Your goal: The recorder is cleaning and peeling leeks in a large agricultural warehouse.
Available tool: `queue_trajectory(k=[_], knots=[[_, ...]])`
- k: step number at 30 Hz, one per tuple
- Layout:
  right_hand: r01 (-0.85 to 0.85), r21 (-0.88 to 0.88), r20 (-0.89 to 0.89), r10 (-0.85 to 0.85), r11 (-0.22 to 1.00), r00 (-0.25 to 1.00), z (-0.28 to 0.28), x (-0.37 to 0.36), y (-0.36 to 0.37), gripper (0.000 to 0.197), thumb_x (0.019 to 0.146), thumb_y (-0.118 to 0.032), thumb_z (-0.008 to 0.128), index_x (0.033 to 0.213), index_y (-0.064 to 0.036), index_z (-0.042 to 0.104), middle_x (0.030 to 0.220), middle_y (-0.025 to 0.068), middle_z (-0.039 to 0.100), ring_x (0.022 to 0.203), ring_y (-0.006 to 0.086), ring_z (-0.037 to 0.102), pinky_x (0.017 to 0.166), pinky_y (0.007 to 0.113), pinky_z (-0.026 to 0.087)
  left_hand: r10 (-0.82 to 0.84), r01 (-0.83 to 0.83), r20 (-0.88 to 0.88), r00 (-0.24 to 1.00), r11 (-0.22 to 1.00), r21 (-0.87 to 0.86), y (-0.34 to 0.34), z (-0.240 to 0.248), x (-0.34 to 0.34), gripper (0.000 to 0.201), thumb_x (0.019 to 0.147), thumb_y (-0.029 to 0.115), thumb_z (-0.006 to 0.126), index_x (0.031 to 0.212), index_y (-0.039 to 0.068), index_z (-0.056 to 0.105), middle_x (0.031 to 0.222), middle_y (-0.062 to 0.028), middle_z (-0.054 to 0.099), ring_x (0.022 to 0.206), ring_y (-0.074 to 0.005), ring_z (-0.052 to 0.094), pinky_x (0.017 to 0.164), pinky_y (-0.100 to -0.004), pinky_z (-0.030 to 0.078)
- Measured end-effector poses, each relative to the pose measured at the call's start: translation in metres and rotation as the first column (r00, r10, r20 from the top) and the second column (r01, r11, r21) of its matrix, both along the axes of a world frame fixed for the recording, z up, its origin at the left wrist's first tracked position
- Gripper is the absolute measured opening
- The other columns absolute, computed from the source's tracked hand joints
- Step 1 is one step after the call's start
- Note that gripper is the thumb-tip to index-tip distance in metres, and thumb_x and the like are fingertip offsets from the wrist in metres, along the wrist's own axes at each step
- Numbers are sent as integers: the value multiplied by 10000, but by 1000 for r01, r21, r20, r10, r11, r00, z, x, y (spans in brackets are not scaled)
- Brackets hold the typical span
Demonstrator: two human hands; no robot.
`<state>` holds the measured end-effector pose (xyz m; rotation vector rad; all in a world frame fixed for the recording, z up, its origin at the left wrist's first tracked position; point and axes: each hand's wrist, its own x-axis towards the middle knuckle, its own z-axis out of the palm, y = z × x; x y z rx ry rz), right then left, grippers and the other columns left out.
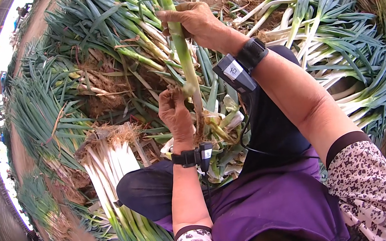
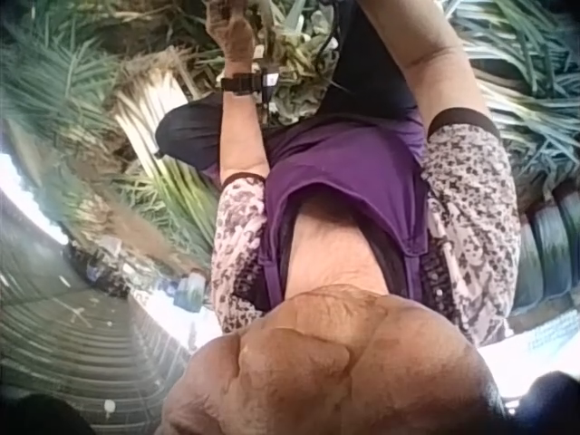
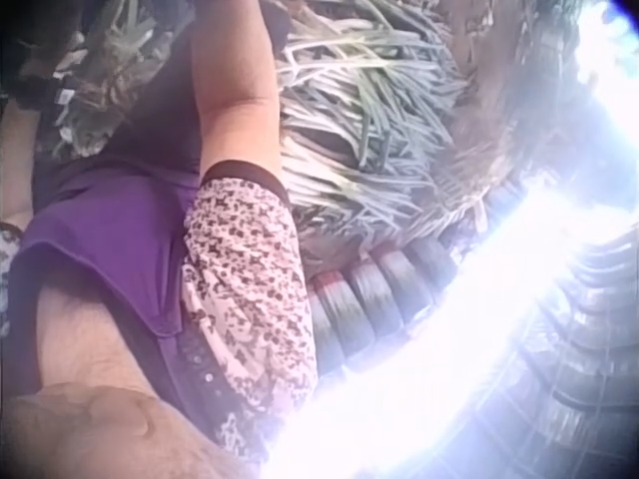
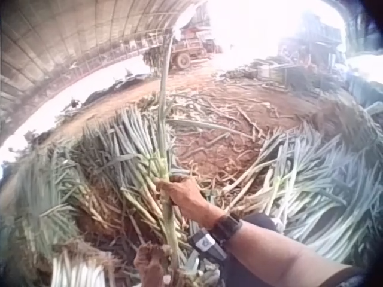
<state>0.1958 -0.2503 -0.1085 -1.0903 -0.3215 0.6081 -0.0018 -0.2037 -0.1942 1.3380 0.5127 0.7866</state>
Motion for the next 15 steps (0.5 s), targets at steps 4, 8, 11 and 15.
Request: queue_trajectory(k=[4,8,11,15], knots=[[116,71,-71,-111,991,991,4,8,-3,306,744,-221,807,770,32,638,691,63,624,589,112,587,527,262,499,-31,489,-712,701,748,449,5,-21,-48,80,841,74,597,881,16,558,799,-189,642,758,-318,651,664,-374,494],[160,125,36,-165,979,986,9,14,-13,316,738,-226,810,800,38,648,691,67,629,577,116,589,554,249,511,-74,763,-881,467,538,359,18,-37,-97,154,800,109,604,920,12,594,800,-191,653,785,-349,649,679,-391,494],[86,-58,145,-77,995,987,6,8,-11,332,723,-249,822,808,31,663,678,65,644,592,107,607,549,242,499,-100,501,-664,741,741,448,17,-15,-79,173,768,91,690,893,-10,625,843,-150,647,726,-265,633,669,-328,491],[121,-86,220,-100,989,970,4,-4,-9,362,688,-277,845,822,7,665,712,58,666,608,99,613,558,242,502,128,129,-313,941,720,681,-11,27,-19,187,753,110,759,823,-10,634,782,-105,613,652,-197,587,626,-284,479]])
